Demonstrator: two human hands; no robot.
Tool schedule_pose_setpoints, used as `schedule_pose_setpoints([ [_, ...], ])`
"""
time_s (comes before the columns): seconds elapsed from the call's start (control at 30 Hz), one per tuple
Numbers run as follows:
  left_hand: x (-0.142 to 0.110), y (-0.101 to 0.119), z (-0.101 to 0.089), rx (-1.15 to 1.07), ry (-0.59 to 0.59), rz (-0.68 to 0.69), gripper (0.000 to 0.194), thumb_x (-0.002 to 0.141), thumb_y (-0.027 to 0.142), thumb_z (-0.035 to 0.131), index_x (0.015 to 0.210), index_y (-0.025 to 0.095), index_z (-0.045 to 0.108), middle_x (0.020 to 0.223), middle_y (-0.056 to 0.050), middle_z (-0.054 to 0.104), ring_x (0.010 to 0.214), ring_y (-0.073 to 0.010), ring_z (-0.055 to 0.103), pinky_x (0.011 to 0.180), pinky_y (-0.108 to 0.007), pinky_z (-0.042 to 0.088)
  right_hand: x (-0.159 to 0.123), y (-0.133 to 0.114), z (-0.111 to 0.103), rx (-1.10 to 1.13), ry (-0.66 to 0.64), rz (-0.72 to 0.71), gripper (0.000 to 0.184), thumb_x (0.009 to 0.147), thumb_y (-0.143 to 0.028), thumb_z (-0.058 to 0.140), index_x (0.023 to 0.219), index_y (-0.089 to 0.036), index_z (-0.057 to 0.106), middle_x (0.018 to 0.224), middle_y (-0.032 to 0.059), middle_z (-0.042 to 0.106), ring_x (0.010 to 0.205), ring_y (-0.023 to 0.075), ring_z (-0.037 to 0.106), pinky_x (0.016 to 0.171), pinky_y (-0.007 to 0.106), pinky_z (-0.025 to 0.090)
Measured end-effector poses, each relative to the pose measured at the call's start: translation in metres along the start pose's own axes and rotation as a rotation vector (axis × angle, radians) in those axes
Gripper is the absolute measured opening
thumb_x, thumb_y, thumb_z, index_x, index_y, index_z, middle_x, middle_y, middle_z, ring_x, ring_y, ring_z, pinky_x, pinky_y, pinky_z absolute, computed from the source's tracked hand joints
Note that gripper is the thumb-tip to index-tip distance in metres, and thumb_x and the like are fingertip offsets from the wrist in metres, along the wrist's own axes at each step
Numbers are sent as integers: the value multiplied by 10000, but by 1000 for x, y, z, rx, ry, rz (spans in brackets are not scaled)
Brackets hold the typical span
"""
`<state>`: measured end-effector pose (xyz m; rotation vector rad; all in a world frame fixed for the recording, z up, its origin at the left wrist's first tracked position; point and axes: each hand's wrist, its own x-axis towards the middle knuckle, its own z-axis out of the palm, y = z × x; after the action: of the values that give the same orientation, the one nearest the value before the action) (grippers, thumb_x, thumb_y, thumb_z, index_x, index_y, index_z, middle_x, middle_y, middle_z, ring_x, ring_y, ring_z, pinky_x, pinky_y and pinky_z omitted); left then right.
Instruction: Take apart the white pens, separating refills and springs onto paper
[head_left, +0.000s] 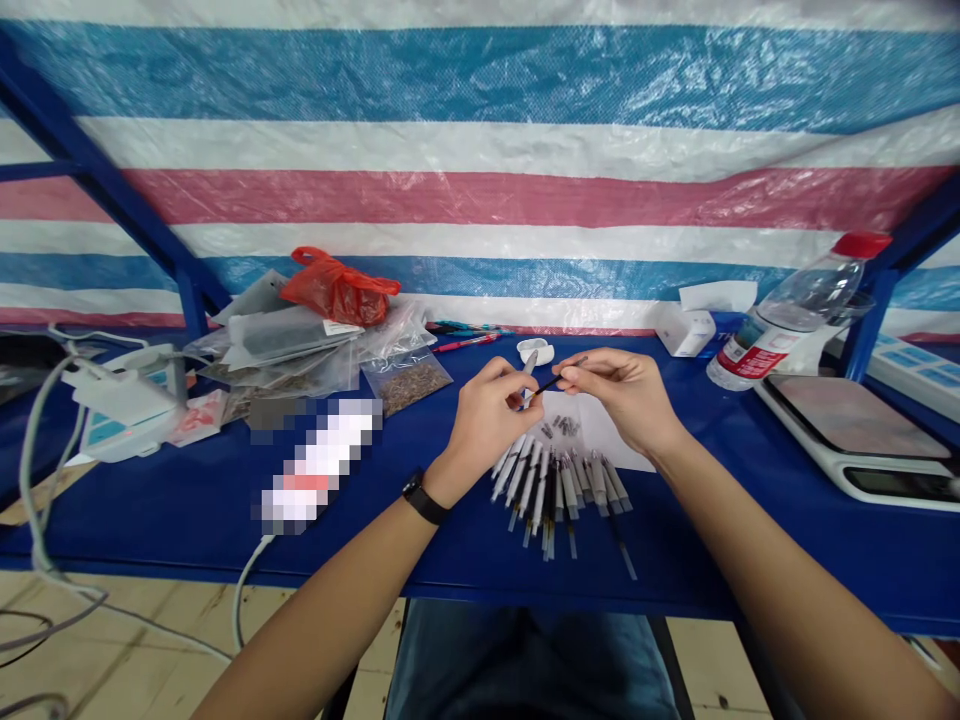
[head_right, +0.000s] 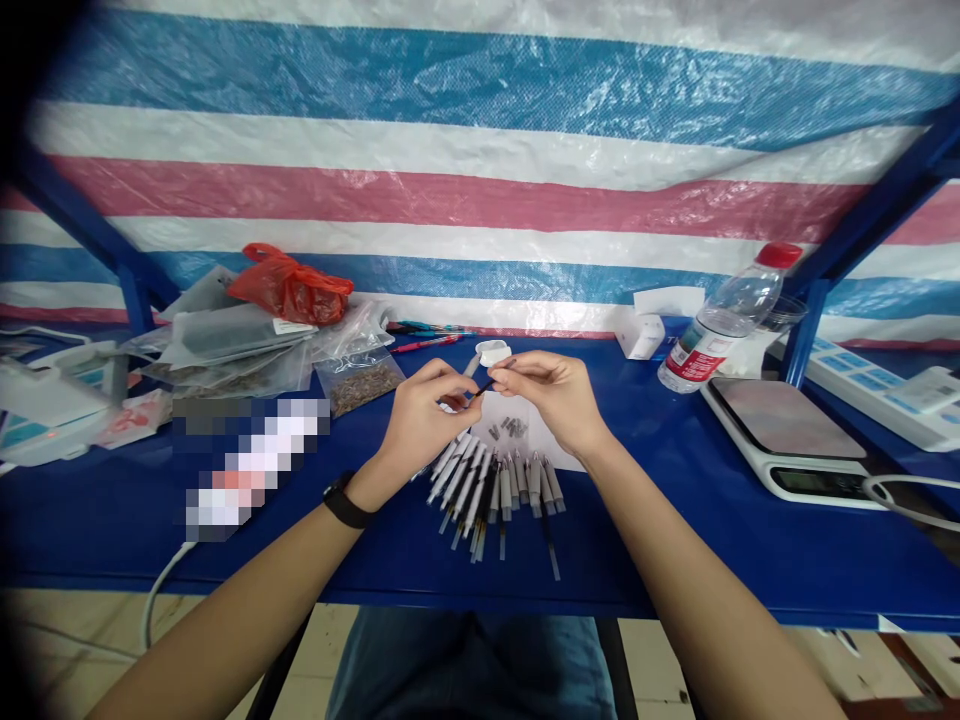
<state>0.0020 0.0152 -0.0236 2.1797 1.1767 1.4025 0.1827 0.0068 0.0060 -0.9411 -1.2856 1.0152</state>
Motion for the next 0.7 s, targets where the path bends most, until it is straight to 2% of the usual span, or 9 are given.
schedule_pose_setpoints([
  [0.17,0,2,1,-62,-14,-31,98,767,109,712,788,200,742,787,23,610,593,-81,614,628,-214,559,-2,3,5,-19,36,-48,333,626,-534,927,719,-246,789,807,38,803,664,196,728,682,373,627],
  [0.33,1,3,0,-121,-44,-52,98,766,123,759,825,200,777,810,8,676,591,-83,634,634,-222,576,-3,6,8,-64,-31,-67,341,615,-535,929,668,-243,762,708,26,764,680,203,713,696,374,616],
  [0.43,1,2,0,-202,-67,-104,133,756,156,793,874,216,801,839,-1,717,619,-95,663,651,-229,590,-2,7,7,-86,-6,-98,353,648,-568,902,726,-248,774,736,28,764,679,201,699,690,378,611],
  [0.57,3,4,0,-453,-102,-296,190,851,332,752,979,211,823,924,-47,767,671,-136,730,641,-248,600,0,7,3,-120,65,-122,394,709,-616,850,778,-239,762,707,23,738,644,183,668,653,354,581],
  [0.7,7,6,-6,-709,-82,-521,318,910,429,695,1097,198,810,1001,-85,798,731,-176,768,660,-276,621,-1,4,4,-128,-9,-95,427,724,-643,827,761,-232,716,617,0,688,557,165,630,593,337,546],
])
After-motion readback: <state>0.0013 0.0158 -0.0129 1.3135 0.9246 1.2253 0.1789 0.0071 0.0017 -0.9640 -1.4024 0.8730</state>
